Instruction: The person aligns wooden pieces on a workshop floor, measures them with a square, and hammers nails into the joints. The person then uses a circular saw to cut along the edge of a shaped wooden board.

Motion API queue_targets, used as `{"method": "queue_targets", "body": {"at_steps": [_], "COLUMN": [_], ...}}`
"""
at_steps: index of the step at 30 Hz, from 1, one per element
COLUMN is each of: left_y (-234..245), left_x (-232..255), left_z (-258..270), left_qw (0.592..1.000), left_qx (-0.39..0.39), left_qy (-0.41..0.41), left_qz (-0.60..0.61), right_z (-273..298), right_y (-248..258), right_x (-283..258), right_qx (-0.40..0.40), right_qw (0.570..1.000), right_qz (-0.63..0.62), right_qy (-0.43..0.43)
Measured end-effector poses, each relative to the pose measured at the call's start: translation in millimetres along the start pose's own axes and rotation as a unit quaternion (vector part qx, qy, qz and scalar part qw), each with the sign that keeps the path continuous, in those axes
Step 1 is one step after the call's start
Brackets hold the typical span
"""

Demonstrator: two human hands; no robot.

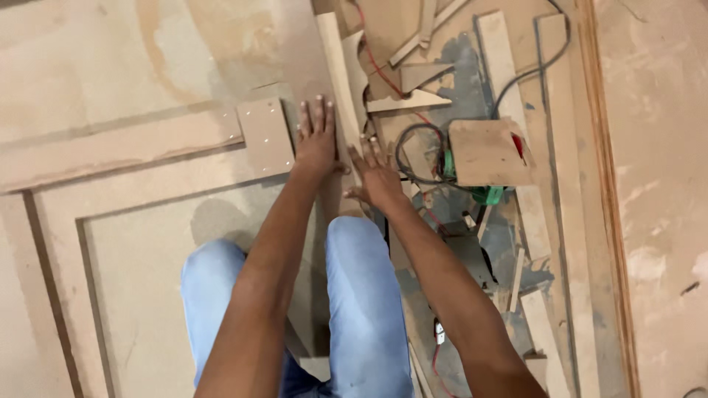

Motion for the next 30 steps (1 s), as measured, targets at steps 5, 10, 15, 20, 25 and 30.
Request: {"method": "queue_targets", "body": {"at_steps": [5, 10, 15, 20, 25, 30], "left_y": [5.9, 9.1, -5.8, -9.9, -12.1, -7.5], "left_x": [2.3, 6.5, 8.5, 6.8, 9.6, 6.2], "left_z": [8.5, 15.7, 19.3, 16.7, 16.7, 19.2], "left_qw": [1.0, 1.0, 1.0, 0.999, 0.999, 0.999], "left_qx": [-0.011, 0.006, -0.008, 0.012, 0.011, 0.026], "left_qy": [0.004, 0.001, 0.007, 0.018, 0.025, 0.017], "left_qz": [0.006, -0.01, -0.014, -0.026, -0.018, -0.039], "right_z": [2.0, 1.7, -0.7, -1.0, 2.3, -0.6], "right_y": [10.2, 14.2, 11.3, 16.6, 16.4, 11.4], "right_x": [-2.9, -3.0, 3.3, -1.0, -2.5, -3.0], "right_qx": [-0.001, -0.011, -0.069, -0.073, -0.077, -0.059], "right_qw": [0.999, 1.0, 0.997, 0.996, 0.996, 0.998], "right_qz": [-0.05, -0.029, -0.029, 0.005, -0.008, 0.027], "right_qy": [-0.004, 0.005, -0.029, -0.042, -0.043, -0.023]}}
Point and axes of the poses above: each hand's wrist, its own z-axis away from the middle knuckle, its own y-axis out of the back of the hand, x = y × z, the point moved 9 cm from there along -z, towards the middle knuckle, and after that the axes turned 7 degrees about -z, right-handed, at the moved point
